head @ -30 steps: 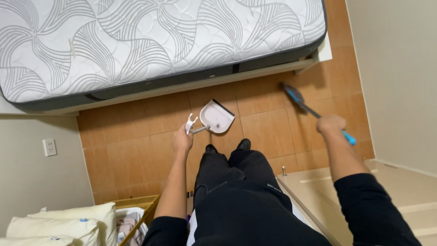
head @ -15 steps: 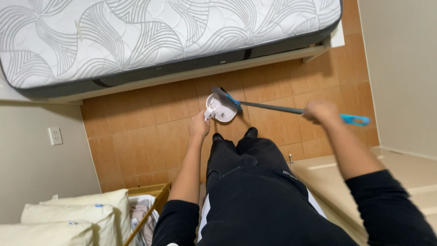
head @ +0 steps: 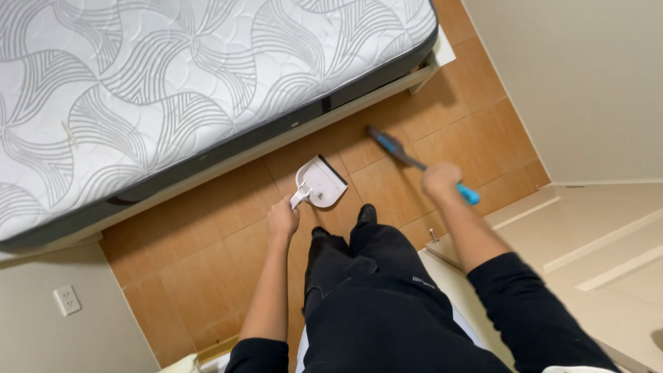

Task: The person sweeps the tiled floor of a bedroom using a broom and dustpan. They sweep debris from under a bed and along the walls, then transfer the collected dirt into the dustpan.

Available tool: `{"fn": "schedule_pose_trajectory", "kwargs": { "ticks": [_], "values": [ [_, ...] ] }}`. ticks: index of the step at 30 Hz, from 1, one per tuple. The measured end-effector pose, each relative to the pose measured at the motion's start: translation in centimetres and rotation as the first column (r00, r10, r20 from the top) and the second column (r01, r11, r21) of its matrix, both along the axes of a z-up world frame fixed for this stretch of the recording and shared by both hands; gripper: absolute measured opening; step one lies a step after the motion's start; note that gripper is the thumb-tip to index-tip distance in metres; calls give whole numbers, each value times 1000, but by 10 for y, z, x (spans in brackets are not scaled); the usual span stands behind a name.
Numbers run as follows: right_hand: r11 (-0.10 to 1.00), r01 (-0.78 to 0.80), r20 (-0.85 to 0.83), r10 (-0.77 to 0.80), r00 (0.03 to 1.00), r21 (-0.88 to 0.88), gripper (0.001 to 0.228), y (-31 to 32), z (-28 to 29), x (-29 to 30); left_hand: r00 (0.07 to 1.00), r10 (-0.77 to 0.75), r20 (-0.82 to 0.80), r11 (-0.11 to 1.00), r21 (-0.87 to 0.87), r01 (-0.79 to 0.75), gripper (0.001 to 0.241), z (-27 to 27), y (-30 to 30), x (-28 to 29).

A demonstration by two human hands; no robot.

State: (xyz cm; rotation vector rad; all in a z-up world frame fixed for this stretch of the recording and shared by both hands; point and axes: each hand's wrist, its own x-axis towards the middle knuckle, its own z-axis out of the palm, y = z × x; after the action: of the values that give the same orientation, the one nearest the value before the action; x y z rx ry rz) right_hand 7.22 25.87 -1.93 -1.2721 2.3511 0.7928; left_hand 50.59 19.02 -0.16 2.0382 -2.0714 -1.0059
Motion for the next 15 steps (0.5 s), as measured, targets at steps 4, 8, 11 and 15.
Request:
{"fn": "schedule_pose_trajectory", "kwargs": {
  "ticks": [4,8,11,15],
  "values": [
    [987,-56,144,34,989,151,29,15,6,36,1000,-13,17,1000,-7,13,39,-7,-10,-8],
    [976,-52,246,-3,969,213,32,23,41,12,998,5,55,1000,11,-6,32,-7,-17,-10],
    [966,45,222,-104,970,255,31,26,87,-28,998,31,51,999,28,-32,29,-9,-15,-9],
    [941,218,224,-278,934,260,36,21,143,-89,998,41,55,999,22,-42,31,-10,-15,-10]
  ]
}}
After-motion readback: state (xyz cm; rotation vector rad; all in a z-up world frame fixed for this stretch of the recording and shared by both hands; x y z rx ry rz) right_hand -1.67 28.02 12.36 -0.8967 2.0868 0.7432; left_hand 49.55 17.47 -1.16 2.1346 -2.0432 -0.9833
